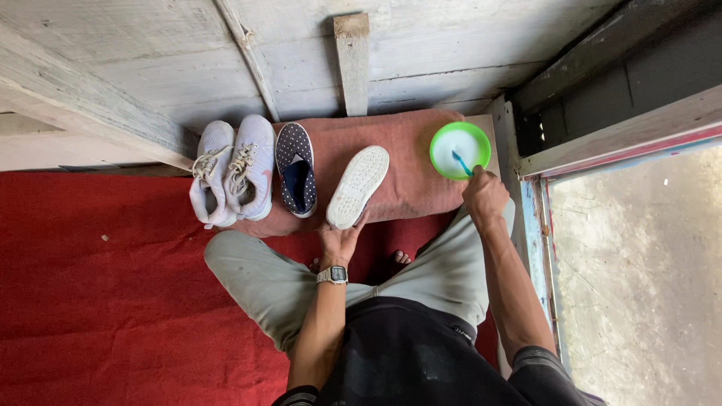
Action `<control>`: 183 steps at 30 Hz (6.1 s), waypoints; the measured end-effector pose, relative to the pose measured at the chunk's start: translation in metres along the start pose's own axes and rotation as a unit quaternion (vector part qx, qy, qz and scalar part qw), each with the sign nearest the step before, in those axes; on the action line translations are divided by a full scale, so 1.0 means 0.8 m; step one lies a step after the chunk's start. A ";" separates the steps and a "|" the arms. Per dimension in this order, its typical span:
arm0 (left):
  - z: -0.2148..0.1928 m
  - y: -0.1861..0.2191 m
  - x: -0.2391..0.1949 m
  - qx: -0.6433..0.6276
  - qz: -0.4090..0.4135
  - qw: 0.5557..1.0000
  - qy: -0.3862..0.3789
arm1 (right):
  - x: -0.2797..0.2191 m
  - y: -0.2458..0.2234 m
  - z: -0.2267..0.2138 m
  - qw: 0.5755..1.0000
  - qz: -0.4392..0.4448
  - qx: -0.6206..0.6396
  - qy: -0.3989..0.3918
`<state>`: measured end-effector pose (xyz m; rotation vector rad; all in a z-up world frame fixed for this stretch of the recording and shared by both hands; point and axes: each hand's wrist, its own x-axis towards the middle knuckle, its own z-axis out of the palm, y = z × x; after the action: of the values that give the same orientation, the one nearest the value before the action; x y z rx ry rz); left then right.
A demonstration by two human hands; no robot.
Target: The person scrubs the sole of a white slip-on shoe with a toothbrush dipped in soapy water from a green bowl. The person repeatedly dips the brush and scrubs the shoe's sole while sitting on a red mat.
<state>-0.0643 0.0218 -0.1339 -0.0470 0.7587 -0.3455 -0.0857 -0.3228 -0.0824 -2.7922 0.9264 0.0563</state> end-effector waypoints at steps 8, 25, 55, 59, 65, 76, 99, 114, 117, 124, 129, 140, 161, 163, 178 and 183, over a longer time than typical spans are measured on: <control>-0.022 0.028 0.033 0.075 0.050 0.996 -0.006 | -0.014 -0.015 -0.028 0.999 0.009 0.039 -0.028; -0.080 0.053 0.084 0.169 0.068 0.983 0.006 | -0.038 -0.010 0.026 0.948 0.007 0.286 0.136; -0.094 0.075 0.137 0.263 0.145 0.954 -0.014 | -0.099 -0.121 0.008 0.924 -0.097 0.370 -0.016; -0.092 0.072 0.132 0.254 0.161 0.952 -0.050 | -0.111 -0.157 0.013 0.939 -0.184 0.289 -0.022; -0.063 0.058 0.104 0.230 0.121 0.966 0.004 | -0.074 -0.153 0.039 0.937 -0.135 0.319 -0.034; -0.058 0.073 0.107 0.213 0.058 0.975 0.030 | -0.066 -0.155 0.042 0.920 -0.198 0.340 -0.004; -0.068 0.075 0.108 0.305 0.093 0.947 0.039 | -0.081 -0.158 0.068 0.924 -0.188 0.329 -0.051; -0.050 0.068 0.094 0.345 0.081 0.933 0.063 | -0.069 -0.148 0.076 0.925 -0.150 0.349 -0.022; -0.037 0.067 0.092 0.349 0.085 0.930 0.079 | -0.071 -0.157 0.071 0.925 -0.131 0.355 -0.025; -0.033 0.064 0.079 0.366 0.087 0.922 0.089 | -0.066 -0.151 0.057 0.933 -0.145 0.328 -0.032; -0.020 0.058 0.072 0.382 0.103 0.916 0.070 | -0.073 -0.161 0.060 0.918 -0.188 0.346 -0.051; -0.027 0.063 0.080 0.396 0.074 0.911 0.088 | -0.072 -0.156 0.082 0.931 -0.198 0.303 -0.048; -0.021 0.055 0.077 0.328 0.090 0.937 0.085 | -0.083 -0.159 0.044 0.932 -0.196 0.298 -0.060; -0.023 0.059 0.075 0.341 0.082 0.933 0.081 | -0.069 -0.149 0.065 0.938 -0.144 0.313 -0.049; -0.028 0.065 0.082 0.326 0.082 0.939 0.073 | -0.078 -0.154 0.099 0.925 -0.205 0.320 -0.016; -0.029 0.059 0.077 0.329 0.075 0.938 0.078 | -0.081 -0.149 0.054 0.924 -0.215 0.316 -0.012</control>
<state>-0.0253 0.0482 -0.1998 0.6735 0.7662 -0.4463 -0.0657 -0.1830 -0.0977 -2.2995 0.2307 -0.2323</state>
